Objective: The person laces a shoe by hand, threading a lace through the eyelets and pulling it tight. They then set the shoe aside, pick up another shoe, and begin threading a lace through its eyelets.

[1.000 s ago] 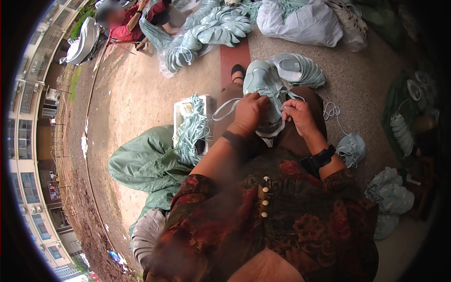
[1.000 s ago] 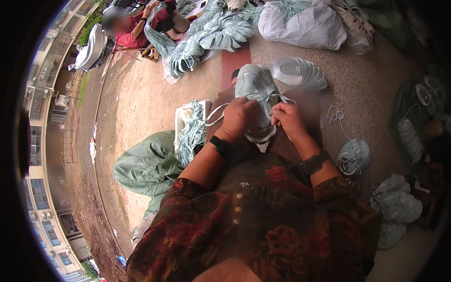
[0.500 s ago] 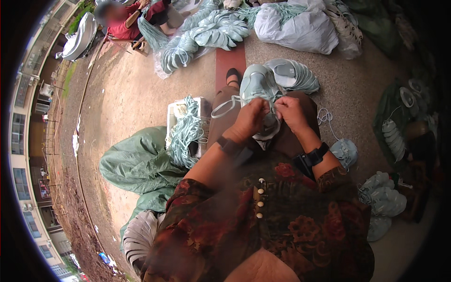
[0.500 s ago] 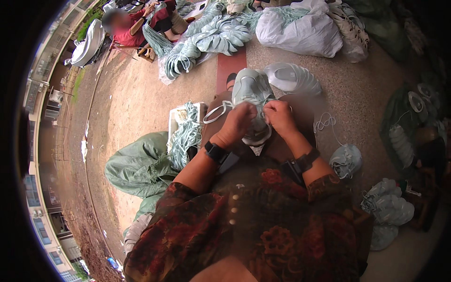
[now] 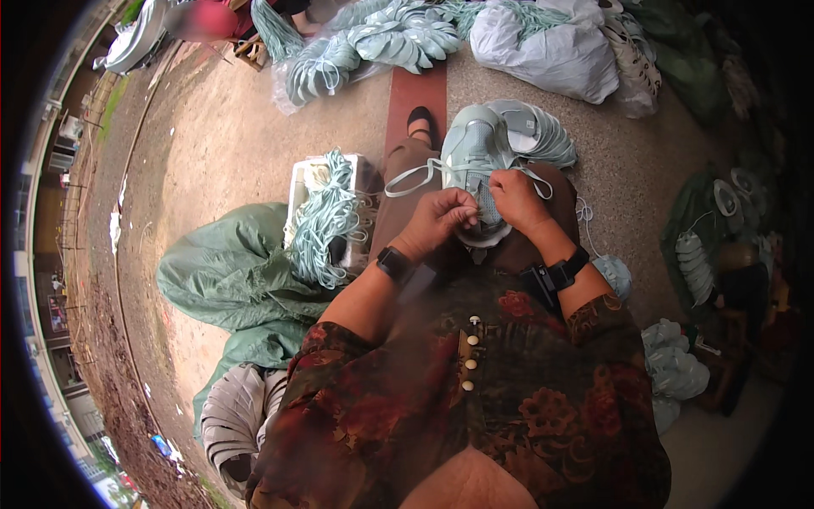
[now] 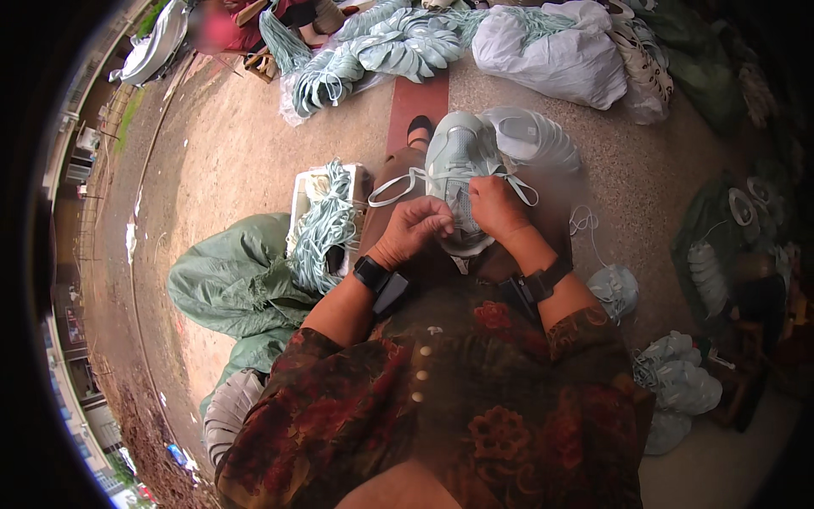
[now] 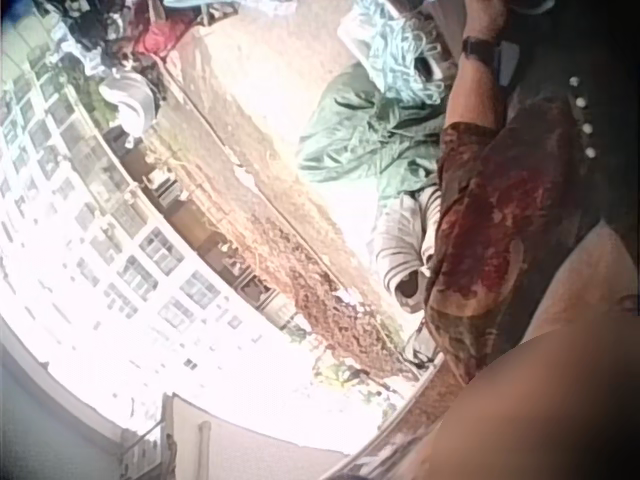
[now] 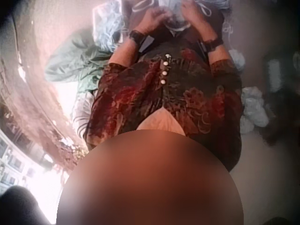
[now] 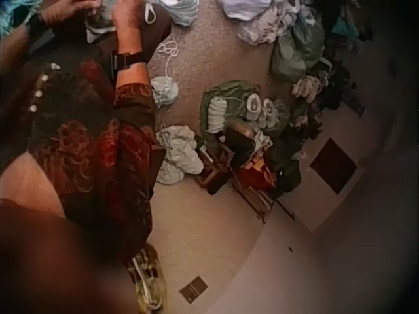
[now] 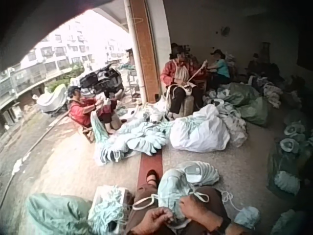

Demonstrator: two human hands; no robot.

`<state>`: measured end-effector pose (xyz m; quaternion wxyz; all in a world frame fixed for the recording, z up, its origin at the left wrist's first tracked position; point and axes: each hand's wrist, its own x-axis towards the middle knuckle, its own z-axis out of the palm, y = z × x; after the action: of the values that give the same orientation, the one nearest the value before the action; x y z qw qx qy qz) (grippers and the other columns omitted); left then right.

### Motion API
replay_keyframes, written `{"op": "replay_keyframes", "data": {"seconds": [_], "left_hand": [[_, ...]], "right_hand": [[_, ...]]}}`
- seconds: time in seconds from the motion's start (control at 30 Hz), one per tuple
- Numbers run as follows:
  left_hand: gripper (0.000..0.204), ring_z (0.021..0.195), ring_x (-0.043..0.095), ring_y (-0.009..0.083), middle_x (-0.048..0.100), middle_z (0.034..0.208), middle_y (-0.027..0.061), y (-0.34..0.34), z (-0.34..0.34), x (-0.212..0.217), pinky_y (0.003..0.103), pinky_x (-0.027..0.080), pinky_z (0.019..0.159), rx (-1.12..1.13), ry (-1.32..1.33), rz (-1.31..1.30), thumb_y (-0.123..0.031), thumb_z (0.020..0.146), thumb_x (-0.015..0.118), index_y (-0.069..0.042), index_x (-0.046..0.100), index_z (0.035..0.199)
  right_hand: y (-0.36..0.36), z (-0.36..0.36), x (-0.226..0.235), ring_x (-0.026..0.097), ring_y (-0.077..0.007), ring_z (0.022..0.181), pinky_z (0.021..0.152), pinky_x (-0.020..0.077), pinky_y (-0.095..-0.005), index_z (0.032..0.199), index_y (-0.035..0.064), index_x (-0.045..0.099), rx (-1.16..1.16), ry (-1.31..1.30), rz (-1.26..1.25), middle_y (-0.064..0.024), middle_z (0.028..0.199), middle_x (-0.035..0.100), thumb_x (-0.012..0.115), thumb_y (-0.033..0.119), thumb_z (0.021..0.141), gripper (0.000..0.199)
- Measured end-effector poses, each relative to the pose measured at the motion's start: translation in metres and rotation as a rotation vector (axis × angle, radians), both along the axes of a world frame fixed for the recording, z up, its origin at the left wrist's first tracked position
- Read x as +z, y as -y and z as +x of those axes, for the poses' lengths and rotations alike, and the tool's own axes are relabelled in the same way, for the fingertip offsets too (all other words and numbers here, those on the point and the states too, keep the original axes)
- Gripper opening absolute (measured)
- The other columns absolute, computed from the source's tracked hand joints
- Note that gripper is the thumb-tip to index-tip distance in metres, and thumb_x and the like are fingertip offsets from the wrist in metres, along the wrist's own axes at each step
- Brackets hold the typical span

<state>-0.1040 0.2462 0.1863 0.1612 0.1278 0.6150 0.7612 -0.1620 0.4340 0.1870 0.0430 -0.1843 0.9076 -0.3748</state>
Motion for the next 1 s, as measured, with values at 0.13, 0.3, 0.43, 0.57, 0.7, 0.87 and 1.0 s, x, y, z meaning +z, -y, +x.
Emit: {"op": "replay_keyframes", "data": {"seconds": [0.13,0.3,0.43,0.57,0.7,0.87,1.0], "left_hand": [[0.012,0.071,0.055,0.0074,0.062,0.079,0.0014,0.003,-0.001,-0.006,0.021,0.047,0.068,0.001,0.030,0.051,-0.013,0.091,0.058,-0.001,0.060,0.089],[0.012,0.070,0.054,0.0071,0.063,0.080,0.0014,0.003,-0.002,-0.007,0.021,0.046,0.067,-0.004,0.021,-0.007,-0.013,0.090,0.059,-0.001,0.061,0.088],[0.012,0.067,0.050,0.0052,0.059,0.075,-0.0011,0.001,0.002,-0.008,0.021,0.044,0.062,0.103,-0.017,-0.072,-0.012,0.089,0.059,-0.001,0.059,0.085],[0.011,0.073,0.053,0.0062,0.062,0.079,-0.0001,0.004,-0.002,-0.011,0.021,0.045,0.068,0.146,-0.098,-0.110,-0.011,0.089,0.060,0.000,0.063,0.090],[0.010,0.072,0.056,0.0092,0.063,0.081,0.0013,-0.001,-0.012,-0.010,0.024,0.047,0.068,0.392,-0.041,-0.306,-0.008,0.086,0.061,0.000,0.064,0.091],[0.011,0.070,0.062,0.0234,0.064,0.081,0.0102,-0.007,-0.025,-0.004,0.032,0.049,0.065,0.486,-0.445,-0.660,-0.006,0.080,0.063,-0.004,0.065,0.090],[0.015,0.073,0.060,0.0333,0.061,0.079,0.0137,-0.010,-0.027,0.003,0.038,0.048,0.065,0.397,-0.464,-0.761,-0.008,0.076,0.065,-0.007,0.066,0.090]], "right_hand": [[0.007,0.006,0.004,0.060,-0.0386,0.072,0.062,0.0468,-0.0444,0.074,0.0012,0.058,0.042,0.032,-0.087,-0.0220,0.071,0.059,0.057,0.008,0.076,0.007],[0.016,0.013,0.006,0.057,-0.0343,0.070,0.064,0.0464,-0.0377,0.076,0.0015,0.060,0.006,-0.279,0.151,-0.0169,0.071,0.055,0.063,0.004,0.074,0.005],[0.009,0.015,0.005,0.055,-0.0346,0.077,0.069,0.0462,-0.0409,0.072,0.0041,0.058,-0.091,-0.310,-0.133,-0.0154,0.074,0.053,0.065,0.004,0.070,0.007],[0.000,0.015,-0.005,0.054,-0.0306,0.079,0.070,0.0449,-0.0386,0.072,0.0035,0.057,-0.073,-0.285,-0.149,-0.0136,0.077,0.053,0.065,0.001,0.067,0.010],[0.004,0.014,-0.008,0.052,-0.0300,0.081,0.071,0.0443,-0.0392,0.071,0.0048,0.057,-0.094,-0.347,-0.131,-0.0123,0.076,0.053,0.065,0.002,0.067,0.009],[0.013,0.009,-0.013,0.051,-0.0299,0.085,0.075,0.0432,-0.0397,0.068,0.0053,0.056,-0.085,-0.394,-0.095,-0.0121,0.074,0.053,0.063,0.002,0.067,0.007],[0.009,0.012,-0.011,0.051,-0.0299,0.088,0.077,0.0427,-0.0394,0.068,0.0058,0.058,-0.091,-0.362,-0.127,-0.0122,0.074,0.054,0.062,0.001,0.067,0.006]]}}
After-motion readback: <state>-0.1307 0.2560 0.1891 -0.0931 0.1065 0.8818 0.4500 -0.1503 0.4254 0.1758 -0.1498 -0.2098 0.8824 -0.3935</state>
